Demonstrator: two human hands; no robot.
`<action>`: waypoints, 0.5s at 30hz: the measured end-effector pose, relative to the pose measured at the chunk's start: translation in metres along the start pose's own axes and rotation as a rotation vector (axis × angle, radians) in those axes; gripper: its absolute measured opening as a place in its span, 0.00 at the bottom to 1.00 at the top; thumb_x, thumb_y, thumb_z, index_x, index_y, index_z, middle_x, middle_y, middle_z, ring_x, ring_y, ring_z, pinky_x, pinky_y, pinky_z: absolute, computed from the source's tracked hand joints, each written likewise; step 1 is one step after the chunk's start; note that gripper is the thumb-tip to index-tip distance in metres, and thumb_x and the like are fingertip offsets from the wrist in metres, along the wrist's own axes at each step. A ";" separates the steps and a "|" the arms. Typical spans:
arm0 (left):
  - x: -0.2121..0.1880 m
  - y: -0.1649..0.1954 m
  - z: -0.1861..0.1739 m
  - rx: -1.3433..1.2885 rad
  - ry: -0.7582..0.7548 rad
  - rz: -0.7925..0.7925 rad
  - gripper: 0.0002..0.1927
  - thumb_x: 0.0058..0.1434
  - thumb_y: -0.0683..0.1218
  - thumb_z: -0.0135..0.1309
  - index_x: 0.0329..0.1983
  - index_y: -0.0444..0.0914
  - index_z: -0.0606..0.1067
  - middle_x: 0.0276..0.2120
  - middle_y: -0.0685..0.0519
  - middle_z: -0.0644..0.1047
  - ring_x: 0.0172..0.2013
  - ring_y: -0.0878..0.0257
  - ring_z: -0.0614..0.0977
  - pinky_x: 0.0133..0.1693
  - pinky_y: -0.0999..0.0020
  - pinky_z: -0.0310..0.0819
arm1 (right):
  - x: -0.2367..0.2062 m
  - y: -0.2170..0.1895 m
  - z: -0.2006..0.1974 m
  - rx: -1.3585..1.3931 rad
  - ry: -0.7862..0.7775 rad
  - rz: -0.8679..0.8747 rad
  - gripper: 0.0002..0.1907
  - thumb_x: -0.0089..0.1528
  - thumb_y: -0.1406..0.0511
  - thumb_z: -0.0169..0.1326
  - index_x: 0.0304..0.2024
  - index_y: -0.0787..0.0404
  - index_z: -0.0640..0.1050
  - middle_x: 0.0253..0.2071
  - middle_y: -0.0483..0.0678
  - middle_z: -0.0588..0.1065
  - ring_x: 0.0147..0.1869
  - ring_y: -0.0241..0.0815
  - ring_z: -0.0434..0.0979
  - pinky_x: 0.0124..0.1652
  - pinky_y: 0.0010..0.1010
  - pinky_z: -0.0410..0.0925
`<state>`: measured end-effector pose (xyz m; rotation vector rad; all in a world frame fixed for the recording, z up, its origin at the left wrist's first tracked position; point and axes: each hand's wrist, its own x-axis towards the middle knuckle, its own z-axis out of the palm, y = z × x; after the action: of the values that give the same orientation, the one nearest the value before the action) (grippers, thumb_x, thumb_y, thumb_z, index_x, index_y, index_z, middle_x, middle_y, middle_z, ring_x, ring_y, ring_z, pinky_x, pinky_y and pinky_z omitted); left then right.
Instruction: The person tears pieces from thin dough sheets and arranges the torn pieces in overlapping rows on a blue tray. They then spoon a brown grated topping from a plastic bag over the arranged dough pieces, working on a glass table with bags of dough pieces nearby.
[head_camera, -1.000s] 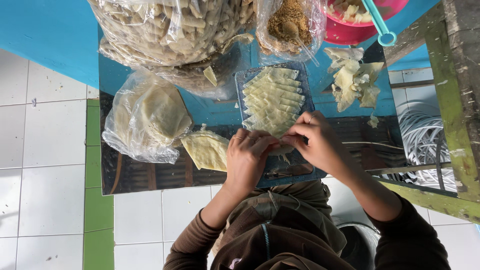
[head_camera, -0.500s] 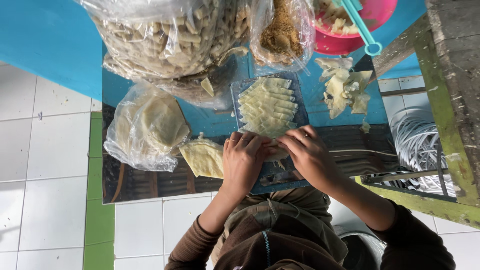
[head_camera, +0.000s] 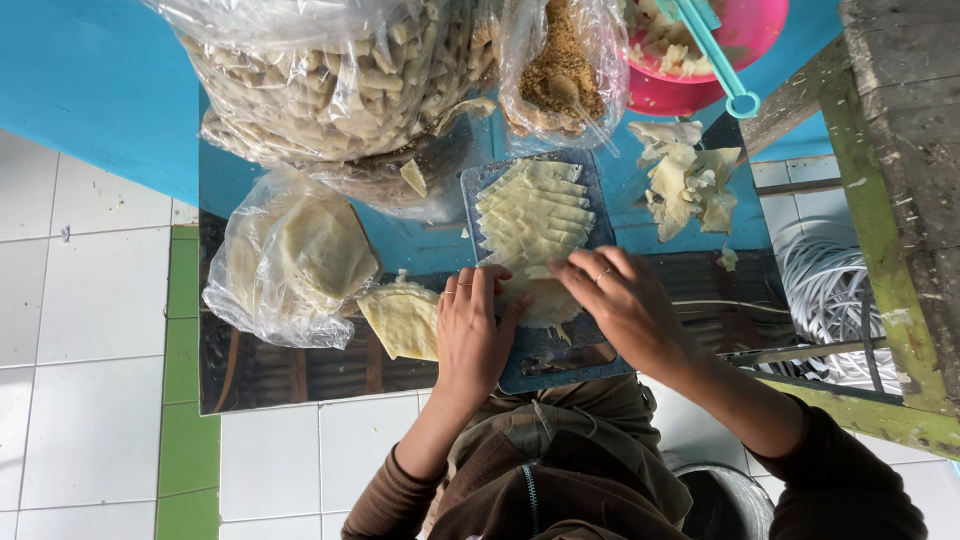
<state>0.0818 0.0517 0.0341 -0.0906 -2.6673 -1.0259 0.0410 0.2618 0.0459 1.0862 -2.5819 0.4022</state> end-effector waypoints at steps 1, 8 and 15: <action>-0.001 -0.002 0.000 0.001 0.008 -0.017 0.17 0.59 0.50 0.63 0.47 0.40 0.73 0.38 0.49 0.74 0.41 0.52 0.75 0.44 0.56 0.67 | 0.002 0.004 0.003 0.026 -0.011 0.029 0.27 0.55 0.73 0.55 0.58 0.59 0.79 0.50 0.47 0.75 0.53 0.48 0.72 0.52 0.37 0.67; -0.005 -0.009 -0.003 -0.056 0.056 -0.001 0.13 0.63 0.48 0.59 0.45 0.38 0.73 0.41 0.46 0.73 0.44 0.47 0.74 0.46 0.54 0.67 | 0.012 0.054 0.015 0.873 -0.155 0.607 0.17 0.63 0.72 0.58 0.56 0.58 0.79 0.37 0.43 0.78 0.36 0.33 0.71 0.38 0.24 0.67; -0.008 -0.018 -0.006 -0.059 0.096 0.031 0.07 0.65 0.43 0.54 0.43 0.36 0.72 0.41 0.44 0.72 0.44 0.46 0.74 0.47 0.53 0.68 | 0.037 0.056 -0.028 1.119 0.189 0.590 0.12 0.66 0.72 0.57 0.52 0.63 0.78 0.46 0.43 0.78 0.45 0.28 0.75 0.46 0.19 0.68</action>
<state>0.0882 0.0348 0.0242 -0.0925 -2.5423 -1.0722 -0.0188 0.2862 0.0779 0.4011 -2.3762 2.1151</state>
